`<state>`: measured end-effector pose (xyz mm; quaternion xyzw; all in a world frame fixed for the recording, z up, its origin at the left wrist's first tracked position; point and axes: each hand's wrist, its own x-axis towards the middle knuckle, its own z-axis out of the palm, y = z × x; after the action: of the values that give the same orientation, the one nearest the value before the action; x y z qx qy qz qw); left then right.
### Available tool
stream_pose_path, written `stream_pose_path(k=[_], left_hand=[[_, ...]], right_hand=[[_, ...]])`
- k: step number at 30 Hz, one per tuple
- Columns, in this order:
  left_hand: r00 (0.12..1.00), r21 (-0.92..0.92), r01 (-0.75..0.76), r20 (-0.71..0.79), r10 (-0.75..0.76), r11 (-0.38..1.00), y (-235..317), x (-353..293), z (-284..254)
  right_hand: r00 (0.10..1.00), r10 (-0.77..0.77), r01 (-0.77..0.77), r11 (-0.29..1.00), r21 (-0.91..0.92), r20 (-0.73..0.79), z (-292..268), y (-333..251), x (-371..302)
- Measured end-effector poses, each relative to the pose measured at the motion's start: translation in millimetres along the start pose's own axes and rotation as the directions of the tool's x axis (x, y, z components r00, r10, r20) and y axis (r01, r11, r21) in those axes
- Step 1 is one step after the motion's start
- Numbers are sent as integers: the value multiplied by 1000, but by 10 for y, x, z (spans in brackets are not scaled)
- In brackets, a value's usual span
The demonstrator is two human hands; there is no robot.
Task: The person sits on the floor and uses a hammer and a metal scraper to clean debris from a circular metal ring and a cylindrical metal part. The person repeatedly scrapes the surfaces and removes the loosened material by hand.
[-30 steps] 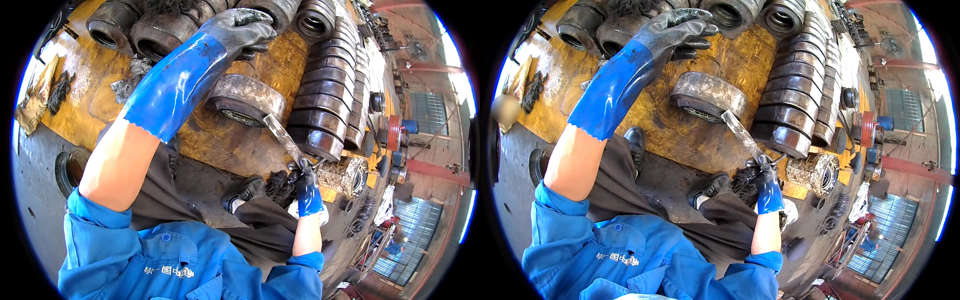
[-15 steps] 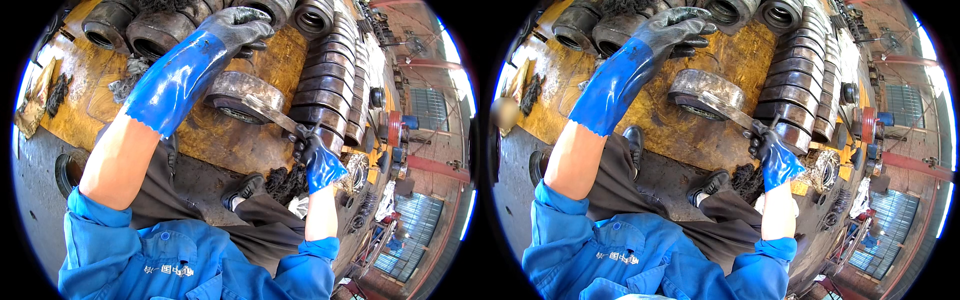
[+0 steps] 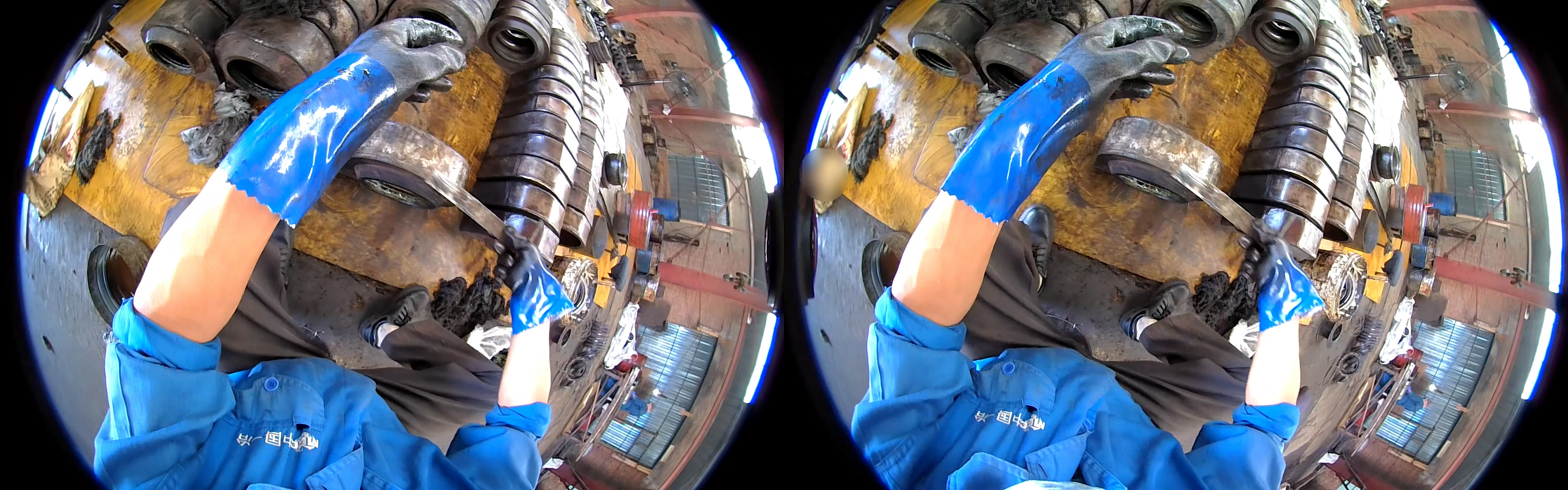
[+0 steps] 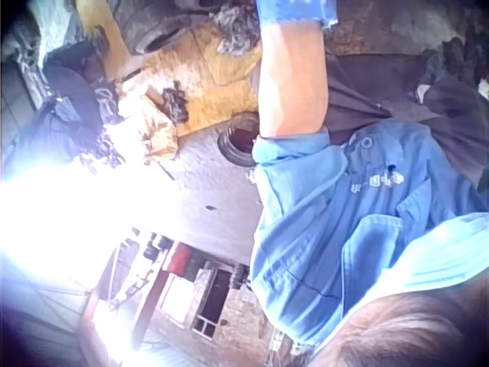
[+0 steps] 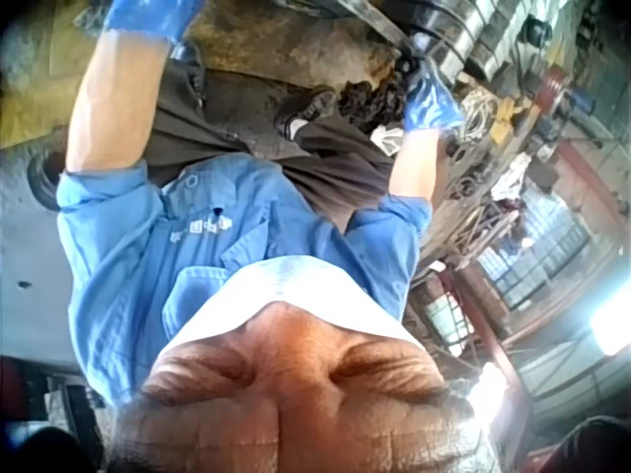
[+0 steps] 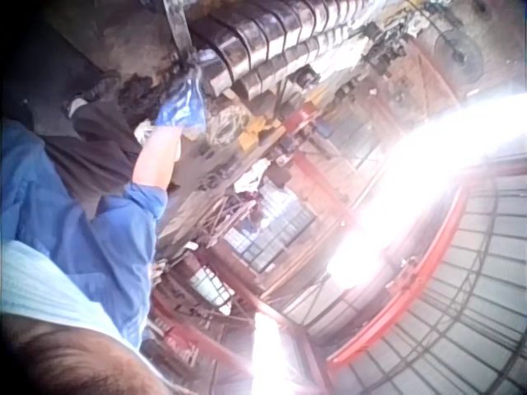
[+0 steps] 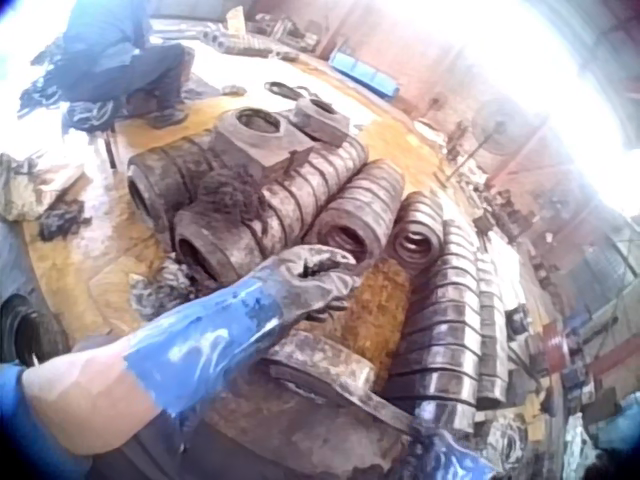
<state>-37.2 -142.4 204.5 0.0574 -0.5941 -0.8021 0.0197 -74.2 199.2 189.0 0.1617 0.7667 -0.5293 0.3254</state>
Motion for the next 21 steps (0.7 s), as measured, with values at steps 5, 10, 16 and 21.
stream_pose_path(k=[5, 10, 16, 21], left_hand=[[1000, 4, 0, 4, 0, 1000, -17, -17, 11], [1000, 13, -1, -11, 1, 1000, -65, -12, -27], [1000, 16, -18, -16, 18, 1000, -2, -33, -40], [1000, 23, -18, -20, 18, 1000, -38, -15, -21]], right_hand=[[997, 76, -74, 993, -95, 15, 402, -38, 253], [1000, -12, 15, 977, -211, 18, 267, 251, 180], [957, -284, 288, 923, -256, 54, 259, 690, 147], [971, -181, 236, 841, -487, 157, 617, 895, 371]])
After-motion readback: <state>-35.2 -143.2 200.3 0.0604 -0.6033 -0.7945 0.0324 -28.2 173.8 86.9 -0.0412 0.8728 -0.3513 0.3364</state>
